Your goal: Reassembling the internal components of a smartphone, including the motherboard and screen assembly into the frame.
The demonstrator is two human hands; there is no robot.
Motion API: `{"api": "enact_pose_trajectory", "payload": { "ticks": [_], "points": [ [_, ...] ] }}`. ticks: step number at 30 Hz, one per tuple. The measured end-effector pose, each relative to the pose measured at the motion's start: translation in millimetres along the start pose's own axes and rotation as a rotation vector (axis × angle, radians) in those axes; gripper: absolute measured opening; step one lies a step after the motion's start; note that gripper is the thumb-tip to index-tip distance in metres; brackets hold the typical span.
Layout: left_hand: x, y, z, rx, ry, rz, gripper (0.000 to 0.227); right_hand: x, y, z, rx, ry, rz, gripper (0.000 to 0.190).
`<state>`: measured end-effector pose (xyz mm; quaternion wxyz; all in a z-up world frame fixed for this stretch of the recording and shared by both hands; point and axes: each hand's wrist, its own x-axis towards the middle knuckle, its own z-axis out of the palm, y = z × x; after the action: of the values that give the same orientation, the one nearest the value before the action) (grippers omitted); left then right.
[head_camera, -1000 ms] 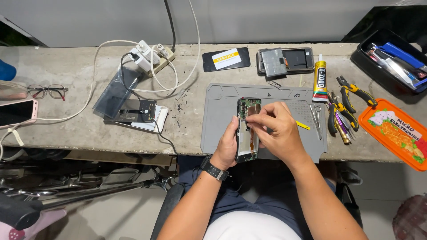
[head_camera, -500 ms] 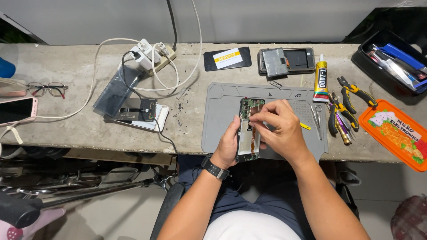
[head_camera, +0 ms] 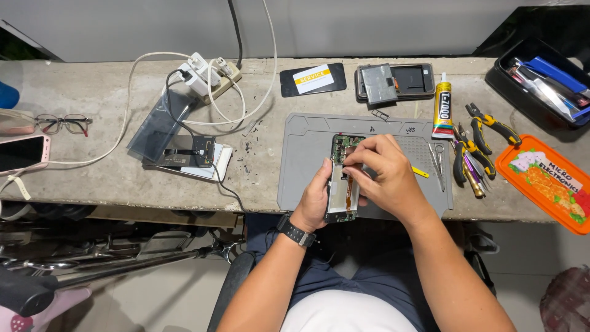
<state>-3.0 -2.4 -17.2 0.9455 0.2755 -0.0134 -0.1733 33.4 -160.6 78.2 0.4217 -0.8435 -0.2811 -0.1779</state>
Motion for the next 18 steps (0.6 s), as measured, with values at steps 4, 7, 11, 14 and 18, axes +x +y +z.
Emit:
{"api": "enact_pose_trajectory", "payload": {
  "ticks": [4,7,11,14,18],
  "points": [
    [-2,-3,-4,-0.008,0.007,-0.033,0.063,6,-2,-7,0.008,-0.087,0.036,0.014],
    [-1,-2,-5,-0.003,-0.001,-0.047,0.062,10,-5,-12,0.020,-0.138,0.067,0.013],
    [-1,-1,-2,0.003,0.002,-0.051,0.061,7,-5,-13,0.079,-0.167,0.131,0.014],
    [-1,-2,-1,-0.008,0.013,-0.047,0.062,3,-1,-12,0.127,-0.131,0.148,0.019],
    [0,8,14,-0.085,0.033,-0.038,0.065,-12,2,-3,0.104,0.055,0.191,0.031]
  ]
}}
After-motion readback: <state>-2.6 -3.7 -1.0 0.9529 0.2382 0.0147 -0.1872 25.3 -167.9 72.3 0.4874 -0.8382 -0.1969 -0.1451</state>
